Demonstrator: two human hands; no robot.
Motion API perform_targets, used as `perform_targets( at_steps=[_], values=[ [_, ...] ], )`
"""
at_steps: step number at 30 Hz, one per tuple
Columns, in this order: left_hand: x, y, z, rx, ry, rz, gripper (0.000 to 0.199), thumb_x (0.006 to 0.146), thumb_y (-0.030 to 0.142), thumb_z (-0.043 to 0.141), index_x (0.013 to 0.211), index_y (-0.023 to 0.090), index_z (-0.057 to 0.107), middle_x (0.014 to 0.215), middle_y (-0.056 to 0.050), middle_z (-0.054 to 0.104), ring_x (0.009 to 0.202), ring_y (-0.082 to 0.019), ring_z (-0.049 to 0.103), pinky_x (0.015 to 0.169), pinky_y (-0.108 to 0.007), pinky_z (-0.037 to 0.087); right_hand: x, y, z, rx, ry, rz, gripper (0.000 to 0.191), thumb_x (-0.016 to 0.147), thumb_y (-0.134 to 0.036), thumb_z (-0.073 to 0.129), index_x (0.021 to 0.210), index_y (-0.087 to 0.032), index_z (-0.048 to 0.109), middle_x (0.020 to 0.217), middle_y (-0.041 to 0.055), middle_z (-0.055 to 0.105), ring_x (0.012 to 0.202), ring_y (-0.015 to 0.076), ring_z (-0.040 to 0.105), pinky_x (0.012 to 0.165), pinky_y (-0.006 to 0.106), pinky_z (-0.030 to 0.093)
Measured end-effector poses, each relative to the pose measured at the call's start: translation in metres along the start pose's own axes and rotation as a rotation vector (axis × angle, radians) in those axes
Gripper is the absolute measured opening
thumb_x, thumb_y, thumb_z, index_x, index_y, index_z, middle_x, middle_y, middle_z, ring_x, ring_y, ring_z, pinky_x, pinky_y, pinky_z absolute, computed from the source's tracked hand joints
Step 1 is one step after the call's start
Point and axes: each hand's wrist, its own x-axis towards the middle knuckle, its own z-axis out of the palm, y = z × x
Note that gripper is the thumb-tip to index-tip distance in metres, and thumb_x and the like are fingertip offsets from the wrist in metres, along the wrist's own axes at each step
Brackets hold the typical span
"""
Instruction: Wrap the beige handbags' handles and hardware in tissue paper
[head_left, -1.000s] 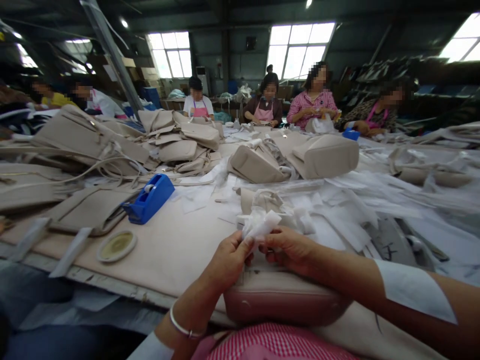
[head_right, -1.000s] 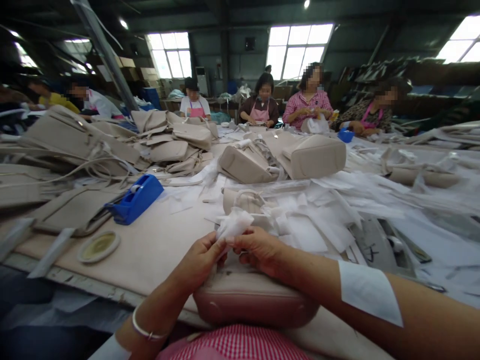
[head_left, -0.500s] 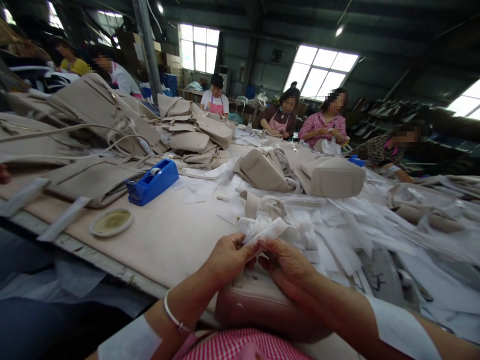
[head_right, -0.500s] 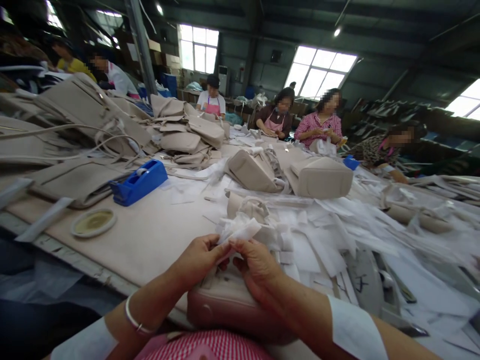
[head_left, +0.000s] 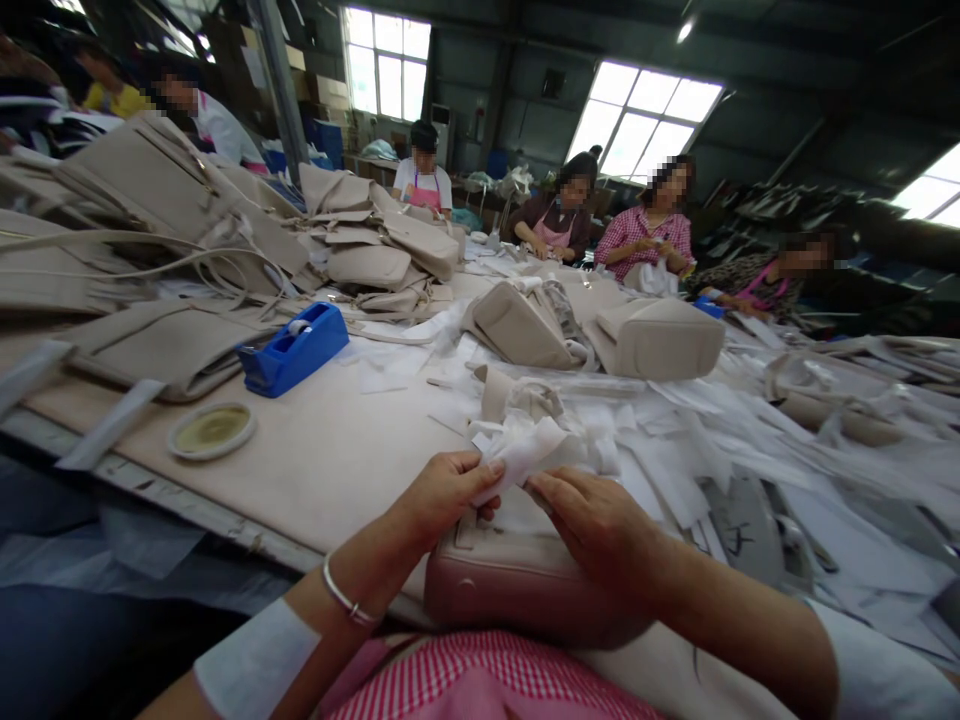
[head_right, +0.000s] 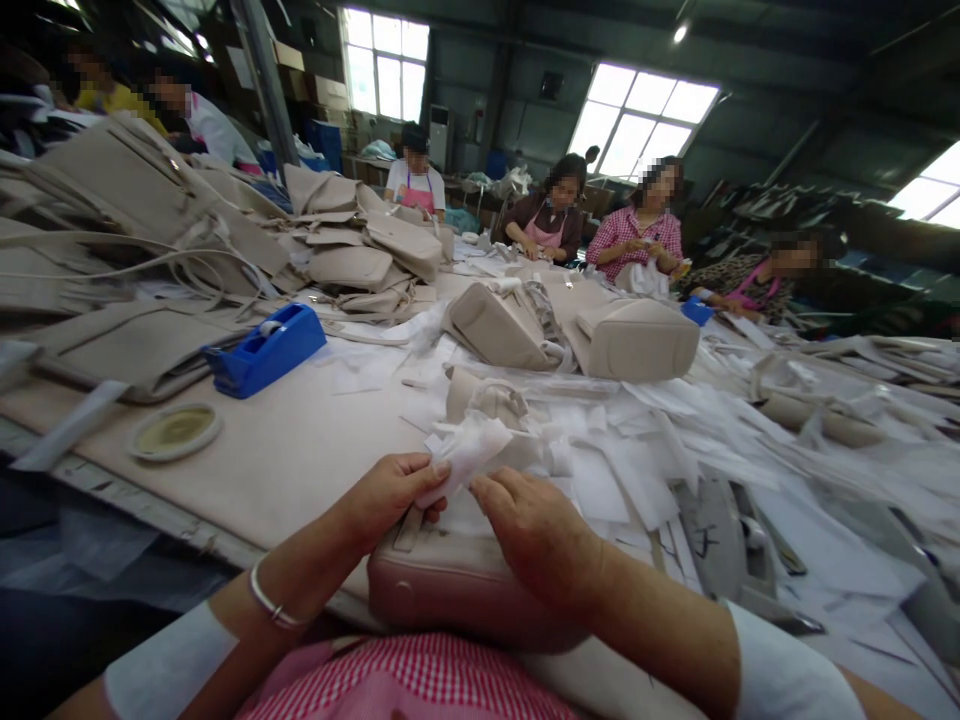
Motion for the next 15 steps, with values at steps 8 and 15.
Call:
perform_targets(
  at_steps=[8, 15],
  values=[
    [-0.005, -0.001, 0.002, 0.44, 0.011, 0.123, 0.042, 0.082, 0.053, 0.059, 0.062, 0.016, 0.06, 0.055, -0.002, 0.061, 0.051, -0.014, 0.054, 0.049, -0.024, 0.036, 0.058, -0.002, -0.029, -0.244, -0.15, -0.364, 0.016, 0.087, -0.014, 0.057, 0.081, -0.018, 0.071, 0.106, 0.0122, 0.067, 0.095, 0.0244, 0.057, 0.081, 0.039, 0.041],
    [-0.012, 0.0, 0.003, 0.96, 0.116, 0.305, 0.029, 0.085, 0.043, 0.056, 0.077, 0.02, 0.07, 0.068, -0.008, 0.07, 0.06, -0.021, 0.06, 0.054, -0.029, 0.031, 0.085, 0.015, -0.02, 0.091, -0.364, -0.349, 0.005, 0.076, -0.016, 0.074, 0.074, -0.02, 0.075, 0.11, 0.0062, 0.07, 0.1, 0.022, 0.06, 0.087, 0.035, 0.043]
  ],
)
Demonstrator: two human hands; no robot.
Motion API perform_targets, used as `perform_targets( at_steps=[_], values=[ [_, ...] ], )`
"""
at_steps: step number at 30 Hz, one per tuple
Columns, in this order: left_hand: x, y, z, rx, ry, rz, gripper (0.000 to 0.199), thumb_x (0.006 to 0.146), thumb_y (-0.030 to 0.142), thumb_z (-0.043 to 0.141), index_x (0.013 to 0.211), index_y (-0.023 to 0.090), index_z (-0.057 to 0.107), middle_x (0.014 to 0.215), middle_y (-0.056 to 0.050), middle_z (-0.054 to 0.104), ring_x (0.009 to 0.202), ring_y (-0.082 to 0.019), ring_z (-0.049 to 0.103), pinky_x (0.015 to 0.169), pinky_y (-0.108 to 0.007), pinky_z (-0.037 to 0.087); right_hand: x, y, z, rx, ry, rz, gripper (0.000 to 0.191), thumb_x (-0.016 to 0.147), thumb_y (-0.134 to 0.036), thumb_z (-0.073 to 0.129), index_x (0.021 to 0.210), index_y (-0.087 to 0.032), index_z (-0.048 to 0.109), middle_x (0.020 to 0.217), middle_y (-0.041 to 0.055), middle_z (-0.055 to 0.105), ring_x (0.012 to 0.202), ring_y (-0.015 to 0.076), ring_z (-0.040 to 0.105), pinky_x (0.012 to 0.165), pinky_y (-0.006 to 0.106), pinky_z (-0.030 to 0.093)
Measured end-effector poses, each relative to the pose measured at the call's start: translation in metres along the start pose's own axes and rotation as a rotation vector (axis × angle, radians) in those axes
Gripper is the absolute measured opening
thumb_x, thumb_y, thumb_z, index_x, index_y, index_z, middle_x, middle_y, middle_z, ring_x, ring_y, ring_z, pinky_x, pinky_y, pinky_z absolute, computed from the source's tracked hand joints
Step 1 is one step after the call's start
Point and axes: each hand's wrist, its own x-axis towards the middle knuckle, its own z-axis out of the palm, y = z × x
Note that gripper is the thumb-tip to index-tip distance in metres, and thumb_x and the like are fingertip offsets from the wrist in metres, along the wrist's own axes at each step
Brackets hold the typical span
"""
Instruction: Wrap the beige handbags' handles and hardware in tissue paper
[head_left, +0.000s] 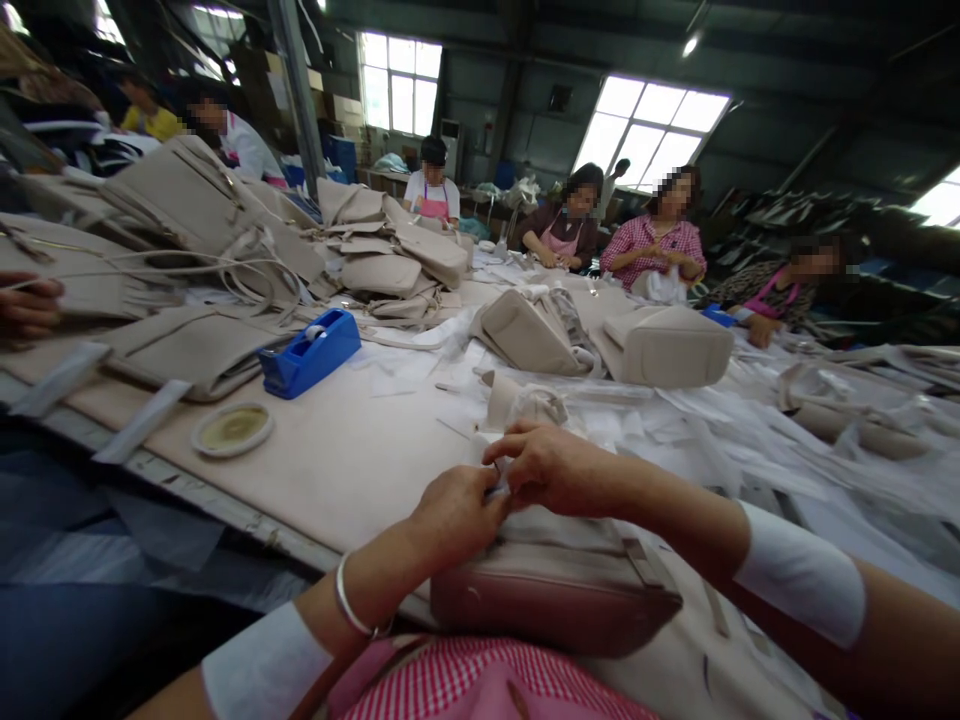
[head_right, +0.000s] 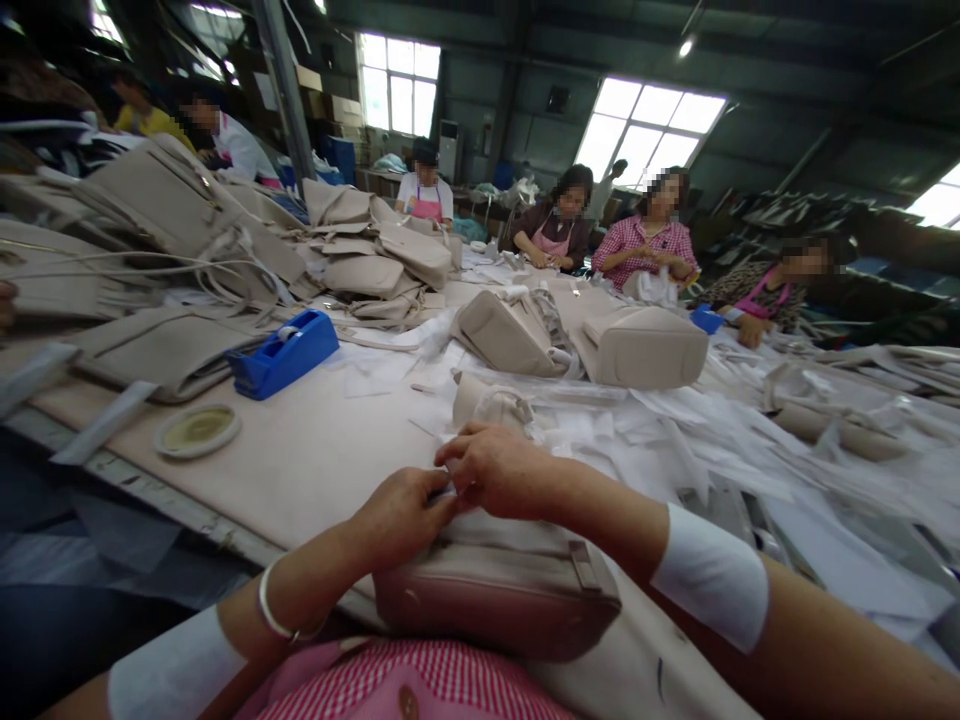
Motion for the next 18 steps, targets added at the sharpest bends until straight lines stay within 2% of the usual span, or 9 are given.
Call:
perform_targets(
  at_steps=[4, 9, 11, 15, 18],
  values=[
    [-0.002, 0.002, -0.001, 0.027, 0.024, 0.026, 0.029, 0.089, 0.045, 0.053, 0.086, 0.023, 0.071, 0.077, -0.009, 0.072, 0.068, -0.025, 0.064, 0.057, -0.03, 0.032, -0.005, 0.001, 0.008, 0.117, 0.116, 0.028, 0.013, 0.08, -0.01, 0.067, 0.073, -0.019, 0.073, 0.09, 0.0056, 0.073, 0.087, 0.0192, 0.063, 0.085, 0.035, 0.044],
    [-0.003, 0.005, -0.002, 0.098, 0.059, 0.03, 0.031, 0.088, 0.048, 0.054, 0.082, 0.022, 0.07, 0.075, -0.011, 0.072, 0.068, -0.027, 0.064, 0.057, -0.031, 0.031, -0.011, 0.004, 0.014, 0.279, 0.13, 0.139, 0.015, 0.079, -0.007, 0.066, 0.07, -0.016, 0.072, 0.108, 0.0096, 0.07, 0.093, 0.0189, 0.065, 0.084, 0.031, 0.048],
    [-0.004, 0.007, -0.002, 0.136, 0.056, 0.029, 0.032, 0.088, 0.048, 0.053, 0.081, 0.022, 0.07, 0.074, -0.011, 0.071, 0.067, -0.027, 0.064, 0.057, -0.032, 0.032, -0.011, 0.006, 0.017, 0.295, 0.128, 0.145, 0.015, 0.078, -0.006, 0.066, 0.069, -0.016, 0.072, 0.104, 0.0089, 0.07, 0.091, 0.0179, 0.065, 0.081, 0.029, 0.049],
    [-0.005, 0.009, -0.004, 0.177, 0.014, -0.011, 0.026, 0.088, 0.04, 0.051, 0.091, 0.023, 0.07, 0.083, -0.009, 0.073, 0.076, -0.026, 0.066, 0.063, -0.032, 0.038, -0.01, 0.006, 0.024, 0.233, 0.194, 0.149, 0.014, 0.077, -0.005, 0.067, 0.068, -0.015, 0.071, 0.081, 0.0058, 0.069, 0.077, 0.0157, 0.062, 0.071, 0.025, 0.048],
    [-0.003, 0.007, -0.004, 0.091, -0.041, -0.018, 0.027, 0.086, 0.036, 0.053, 0.105, 0.024, 0.068, 0.095, -0.007, 0.073, 0.083, -0.024, 0.066, 0.069, -0.031, 0.043, -0.01, 0.003, 0.031, 0.077, 0.271, 0.095, 0.017, 0.079, -0.004, 0.063, 0.065, -0.015, 0.067, 0.074, 0.0063, 0.066, 0.076, 0.0174, 0.059, 0.071, 0.028, 0.046]
  ],
)
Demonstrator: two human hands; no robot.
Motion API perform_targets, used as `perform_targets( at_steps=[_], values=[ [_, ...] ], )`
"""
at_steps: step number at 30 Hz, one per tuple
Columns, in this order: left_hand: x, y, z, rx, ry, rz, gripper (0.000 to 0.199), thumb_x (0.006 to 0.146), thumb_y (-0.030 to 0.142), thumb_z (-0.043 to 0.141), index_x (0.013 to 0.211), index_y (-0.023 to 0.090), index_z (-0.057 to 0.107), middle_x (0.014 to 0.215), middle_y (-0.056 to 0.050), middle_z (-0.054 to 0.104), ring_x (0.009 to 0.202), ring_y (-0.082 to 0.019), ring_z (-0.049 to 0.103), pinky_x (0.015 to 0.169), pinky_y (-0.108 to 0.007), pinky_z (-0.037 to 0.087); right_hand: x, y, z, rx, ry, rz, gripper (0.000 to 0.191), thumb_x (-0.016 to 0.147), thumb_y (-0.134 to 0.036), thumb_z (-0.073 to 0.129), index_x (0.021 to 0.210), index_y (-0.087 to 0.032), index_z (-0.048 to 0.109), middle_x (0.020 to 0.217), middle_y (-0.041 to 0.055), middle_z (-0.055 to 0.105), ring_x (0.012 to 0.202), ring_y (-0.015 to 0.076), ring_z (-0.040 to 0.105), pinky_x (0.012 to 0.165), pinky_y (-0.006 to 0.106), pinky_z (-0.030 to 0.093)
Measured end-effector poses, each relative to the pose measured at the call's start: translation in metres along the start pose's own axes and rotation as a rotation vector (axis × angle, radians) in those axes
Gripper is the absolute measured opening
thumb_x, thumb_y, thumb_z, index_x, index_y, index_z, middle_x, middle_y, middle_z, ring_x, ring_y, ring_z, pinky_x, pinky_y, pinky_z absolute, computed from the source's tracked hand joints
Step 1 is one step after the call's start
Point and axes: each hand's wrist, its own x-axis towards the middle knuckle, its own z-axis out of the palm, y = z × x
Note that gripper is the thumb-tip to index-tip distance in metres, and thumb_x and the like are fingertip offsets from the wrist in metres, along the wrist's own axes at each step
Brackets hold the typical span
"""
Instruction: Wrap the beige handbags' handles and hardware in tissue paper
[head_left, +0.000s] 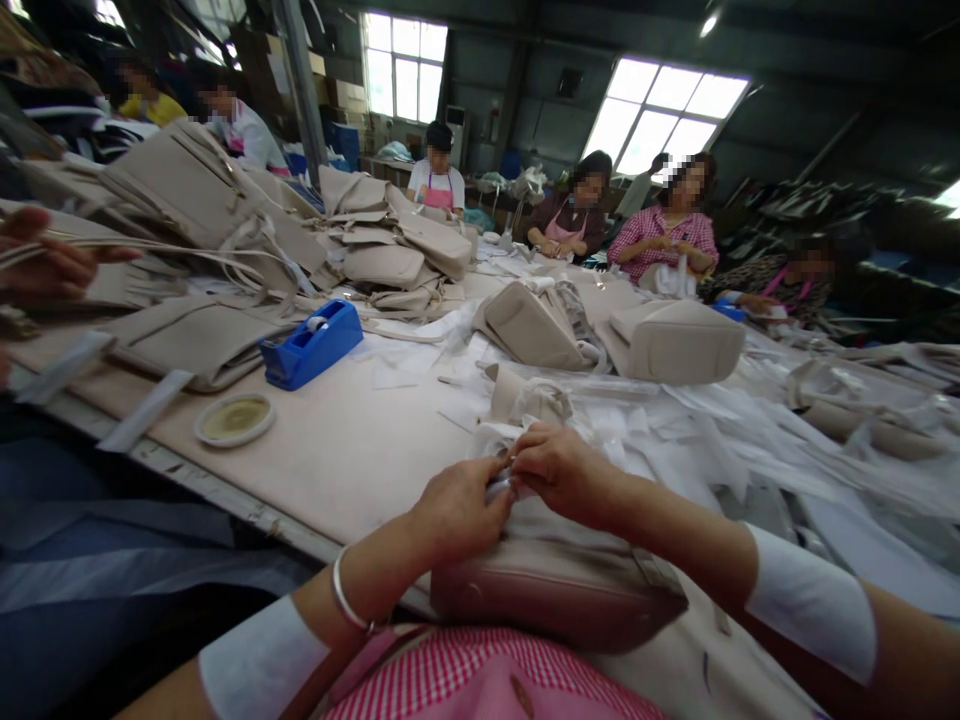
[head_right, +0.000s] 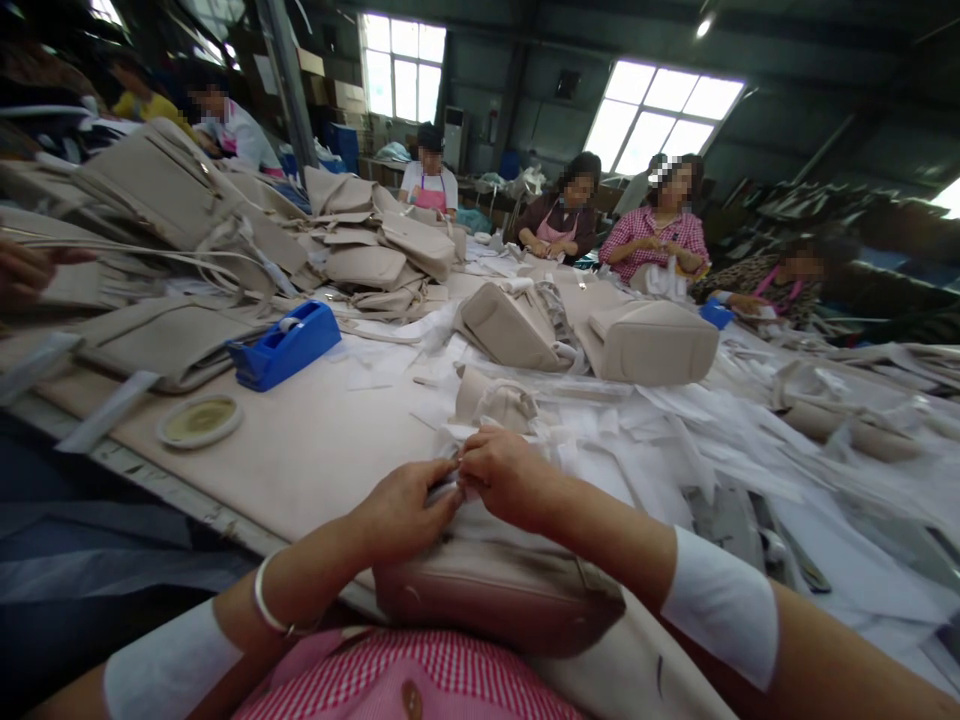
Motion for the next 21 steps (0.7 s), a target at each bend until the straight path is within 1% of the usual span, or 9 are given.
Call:
perform_targets(
  at_steps=[3, 5, 7, 10, 12, 14, 16, 18, 21],
  values=[
    [0.005, -0.005, 0.002, -0.103, -0.045, -0.004, 0.039, 0.08, 0.047, 0.061, 0.112, 0.024, 0.066, 0.1, -0.006, 0.073, 0.085, -0.025, 0.066, 0.071, -0.03, 0.046, -0.003, -0.003, 0.006, -0.131, 0.028, -0.09, 0.019, 0.077, -0.002, 0.056, 0.066, -0.015, 0.064, 0.074, 0.007, 0.066, 0.075, 0.0181, 0.057, 0.073, 0.03, 0.045],
    [0.009, -0.008, 0.004, -0.162, -0.062, -0.002, 0.041, 0.079, 0.052, 0.062, 0.107, 0.023, 0.068, 0.097, -0.005, 0.073, 0.083, -0.024, 0.065, 0.07, -0.029, 0.046, -0.005, -0.004, 0.01, -0.206, 0.033, -0.128, 0.018, 0.073, -0.001, 0.055, 0.067, -0.016, 0.063, 0.073, 0.0062, 0.065, 0.071, 0.0178, 0.054, 0.07, 0.031, 0.044],
    [0.012, -0.011, 0.006, -0.216, -0.076, 0.032, 0.035, 0.083, 0.049, 0.058, 0.099, 0.021, 0.07, 0.09, -0.003, 0.073, 0.08, -0.022, 0.065, 0.069, -0.028, 0.046, -0.007, -0.005, 0.012, -0.283, 0.043, -0.162, 0.017, 0.071, -0.001, 0.054, 0.068, -0.016, 0.062, 0.07, 0.0052, 0.064, 0.065, 0.0175, 0.052, 0.065, 0.031, 0.042],
    [0.013, -0.013, 0.009, -0.27, -0.074, 0.084, 0.031, 0.086, 0.043, 0.054, 0.091, 0.018, 0.072, 0.083, -0.002, 0.072, 0.077, -0.02, 0.063, 0.068, -0.026, 0.045, -0.01, -0.007, 0.011, -0.325, 0.046, -0.19, 0.017, 0.077, -0.003, 0.053, 0.071, -0.016, 0.063, 0.069, 0.0047, 0.065, 0.062, 0.0169, 0.051, 0.064, 0.031, 0.04],
    [0.013, -0.013, 0.01, -0.293, -0.067, 0.074, 0.032, 0.086, 0.042, 0.054, 0.091, 0.017, 0.073, 0.081, -0.002, 0.071, 0.075, -0.019, 0.062, 0.067, -0.026, 0.044, -0.01, -0.006, 0.007, -0.244, 0.038, -0.149, 0.016, 0.082, -0.006, 0.053, 0.083, -0.016, 0.065, 0.074, 0.0044, 0.067, 0.065, 0.0164, 0.055, 0.067, 0.03, 0.042],
    [0.012, -0.013, 0.011, -0.303, -0.068, 0.028, 0.033, 0.085, 0.044, 0.055, 0.092, 0.017, 0.074, 0.078, -0.002, 0.071, 0.073, -0.019, 0.061, 0.065, -0.026, 0.044, -0.01, -0.005, 0.001, -0.118, 0.062, -0.031, 0.02, 0.085, -0.01, 0.057, 0.102, -0.016, 0.065, 0.084, 0.0054, 0.07, 0.074, 0.0166, 0.061, 0.071, 0.029, 0.045],
    [0.012, -0.012, 0.011, -0.298, -0.07, -0.015, 0.035, 0.083, 0.046, 0.057, 0.092, 0.016, 0.074, 0.076, -0.002, 0.07, 0.071, -0.019, 0.06, 0.064, -0.026, 0.043, -0.009, -0.003, -0.006, -0.036, 0.081, 0.096, 0.029, 0.084, -0.015, 0.062, 0.113, -0.014, 0.062, 0.094, 0.0077, 0.071, 0.083, 0.0185, 0.063, 0.075, 0.03, 0.047],
    [0.012, -0.012, 0.011, -0.292, -0.066, -0.032, 0.036, 0.083, 0.049, 0.058, 0.088, 0.016, 0.074, 0.074, -0.002, 0.07, 0.069, -0.018, 0.06, 0.062, -0.026, 0.042, -0.009, -0.001, -0.011, -0.011, 0.045, 0.155, 0.034, 0.082, -0.019, 0.067, 0.115, -0.013, 0.062, 0.099, 0.0092, 0.07, 0.09, 0.0213, 0.063, 0.079, 0.033, 0.048],
    [0.012, -0.013, 0.01, -0.283, -0.045, -0.021, 0.042, 0.083, 0.055, 0.057, 0.082, 0.017, 0.073, 0.069, -0.001, 0.067, 0.066, -0.017, 0.058, 0.059, -0.025, 0.039, -0.008, -0.001, -0.015, 0.024, -0.026, 0.166, 0.036, 0.079, -0.02, 0.071, 0.114, -0.014, 0.065, 0.106, 0.0104, 0.069, 0.098, 0.0228, 0.061, 0.086, 0.035, 0.048]
  ],
)
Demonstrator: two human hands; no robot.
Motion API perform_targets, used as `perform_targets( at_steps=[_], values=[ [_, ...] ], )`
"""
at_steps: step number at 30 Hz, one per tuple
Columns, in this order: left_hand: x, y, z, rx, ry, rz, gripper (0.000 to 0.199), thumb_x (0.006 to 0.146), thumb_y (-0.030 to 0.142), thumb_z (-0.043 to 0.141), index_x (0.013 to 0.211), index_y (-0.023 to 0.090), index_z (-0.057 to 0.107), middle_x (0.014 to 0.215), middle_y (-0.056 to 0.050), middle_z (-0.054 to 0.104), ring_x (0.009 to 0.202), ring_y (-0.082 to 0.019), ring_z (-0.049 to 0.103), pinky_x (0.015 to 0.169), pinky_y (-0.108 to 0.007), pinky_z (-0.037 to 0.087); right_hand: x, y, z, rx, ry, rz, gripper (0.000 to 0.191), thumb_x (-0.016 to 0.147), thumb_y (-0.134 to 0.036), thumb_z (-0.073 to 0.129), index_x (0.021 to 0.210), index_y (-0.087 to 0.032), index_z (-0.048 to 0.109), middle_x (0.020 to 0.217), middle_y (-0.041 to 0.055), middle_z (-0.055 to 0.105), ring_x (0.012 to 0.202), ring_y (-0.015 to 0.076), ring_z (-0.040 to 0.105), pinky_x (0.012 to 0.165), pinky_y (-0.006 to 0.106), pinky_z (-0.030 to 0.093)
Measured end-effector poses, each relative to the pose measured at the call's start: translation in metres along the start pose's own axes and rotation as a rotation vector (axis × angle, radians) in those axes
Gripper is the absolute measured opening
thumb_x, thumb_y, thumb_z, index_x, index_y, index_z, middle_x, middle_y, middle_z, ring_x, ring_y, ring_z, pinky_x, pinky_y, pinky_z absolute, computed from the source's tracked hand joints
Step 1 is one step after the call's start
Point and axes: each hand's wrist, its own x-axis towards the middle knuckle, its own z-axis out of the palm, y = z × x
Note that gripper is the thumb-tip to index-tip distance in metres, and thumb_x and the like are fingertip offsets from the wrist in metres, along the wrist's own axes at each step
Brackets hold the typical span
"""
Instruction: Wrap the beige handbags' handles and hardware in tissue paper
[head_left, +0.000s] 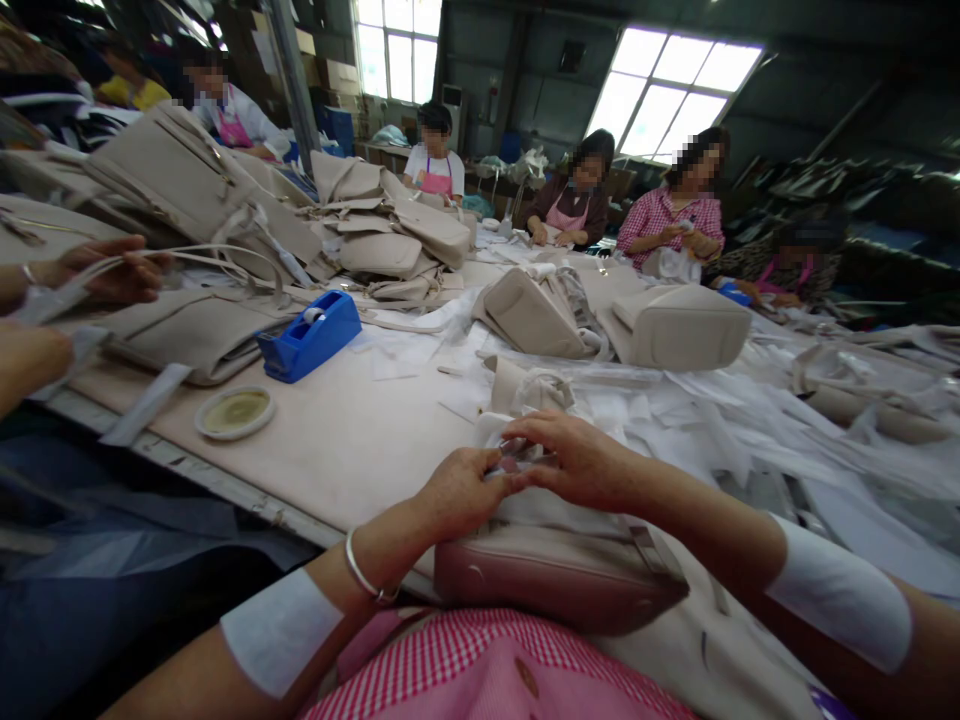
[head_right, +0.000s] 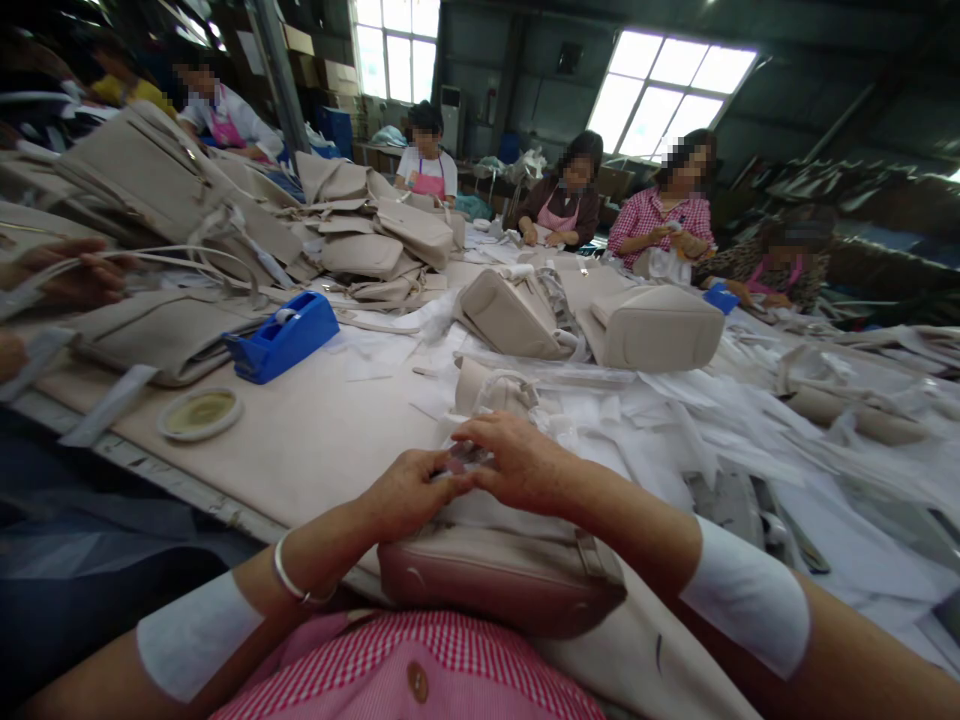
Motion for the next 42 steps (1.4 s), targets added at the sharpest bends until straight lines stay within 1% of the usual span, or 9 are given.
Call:
perform_targets(
  at_steps=[5, 10, 15, 20, 25, 28, 33, 38, 42],
  values=[
    [0.001, -0.002, 0.001, 0.061, 0.022, 0.005, 0.044, 0.083, 0.057, 0.055, 0.079, 0.017, 0.072, 0.065, 0.001, 0.062, 0.061, -0.015, 0.054, 0.055, -0.025, 0.035, 0.003, 0.001, 0.0, 0.086, -0.046, 0.048, 0.02, 0.082, -0.023, 0.068, 0.101, -0.017, 0.072, 0.12, 0.0102, 0.063, 0.105, 0.0215, 0.061, 0.095, 0.034, 0.046],
    [0.001, -0.002, 0.002, 0.06, -0.019, -0.024, 0.03, 0.079, 0.047, 0.063, 0.08, 0.019, 0.073, 0.069, 0.001, 0.067, 0.065, -0.016, 0.058, 0.056, -0.025, 0.037, 0.011, 0.004, -0.001, 0.176, -0.116, 0.019, 0.018, 0.091, -0.019, 0.058, 0.091, -0.016, 0.075, 0.093, 0.0066, 0.069, 0.085, 0.0154, 0.064, 0.081, 0.026, 0.049],
    [0.002, -0.004, 0.004, 0.012, -0.058, -0.012, 0.028, 0.079, 0.044, 0.062, 0.089, 0.02, 0.075, 0.074, 0.0, 0.071, 0.07, -0.018, 0.062, 0.061, -0.026, 0.041, 0.012, -0.005, 0.013, -0.029, -0.047, 0.083, 0.021, 0.086, -0.015, 0.061, 0.067, -0.013, 0.069, 0.074, 0.0044, 0.064, 0.065, 0.0121, 0.057, 0.063, 0.024, 0.043],
    [0.003, -0.007, 0.004, -0.075, -0.101, 0.018, 0.027, 0.08, 0.04, 0.062, 0.09, 0.019, 0.075, 0.079, -0.001, 0.072, 0.074, -0.018, 0.063, 0.067, -0.025, 0.043, 0.009, -0.005, 0.019, 0.034, -0.029, 0.062, 0.025, 0.089, -0.017, 0.058, 0.066, -0.013, 0.068, 0.074, 0.0041, 0.063, 0.066, 0.0114, 0.057, 0.064, 0.024, 0.043],
    [0.003, -0.002, 0.0, -0.013, -0.084, -0.003, 0.033, 0.082, 0.046, 0.06, 0.09, 0.019, 0.076, 0.074, -0.001, 0.069, 0.071, -0.018, 0.06, 0.061, -0.025, 0.04, 0.011, 0.004, -0.003, 0.177, -0.189, 0.015, 0.012, 0.088, -0.021, 0.061, 0.088, -0.016, 0.073, 0.088, 0.0049, 0.067, 0.081, 0.0155, 0.061, 0.076, 0.028, 0.047],
    [0.002, 0.0, -0.002, 0.012, -0.079, -0.012, 0.035, 0.082, 0.049, 0.059, 0.084, 0.019, 0.076, 0.067, 0.0, 0.066, 0.065, -0.017, 0.056, 0.056, -0.024, 0.037, 0.012, 0.004, -0.01, 0.151, -0.238, 0.041, 0.015, 0.083, -0.02, 0.067, 0.096, -0.018, 0.073, 0.091, 0.004, 0.068, 0.082, 0.0166, 0.061, 0.077, 0.029, 0.047],
    [0.002, 0.001, -0.001, 0.022, -0.083, 0.016, 0.026, 0.081, 0.04, 0.059, 0.082, 0.02, 0.075, 0.065, 0.001, 0.064, 0.064, -0.016, 0.055, 0.058, -0.023, 0.038, 0.015, -0.002, -0.005, 0.072, -0.249, 0.069, 0.01, 0.085, -0.017, 0.063, 0.083, -0.016, 0.073, 0.082, 0.0034, 0.065, 0.074, 0.014, 0.058, 0.07, 0.026, 0.044],
    [0.003, 0.0, 0.0, 0.006, -0.111, 0.0, 0.027, 0.082, 0.041, 0.058, 0.082, 0.02, 0.074, 0.064, 0.001, 0.063, 0.062, -0.016, 0.055, 0.057, -0.023, 0.037, 0.016, -0.007, 0.005, -0.116, -0.28, -0.024, 0.018, 0.082, -0.006, 0.06, 0.066, -0.012, 0.066, 0.075, 0.0046, 0.06, 0.066, 0.0113, 0.053, 0.063, 0.024, 0.039],
    [0.003, -0.001, 0.001, 0.007, -0.089, 0.026, 0.029, 0.084, 0.044, 0.057, 0.088, 0.021, 0.074, 0.069, 0.0, 0.066, 0.067, -0.017, 0.058, 0.06, -0.024, 0.039, 0.014, -0.009, 0.012, -0.251, -0.26, -0.077, 0.014, 0.076, -0.003, 0.06, 0.066, -0.012, 0.064, 0.073, 0.0052, 0.058, 0.065, 0.0127, 0.051, 0.058, 0.024, 0.036]
  ],
)
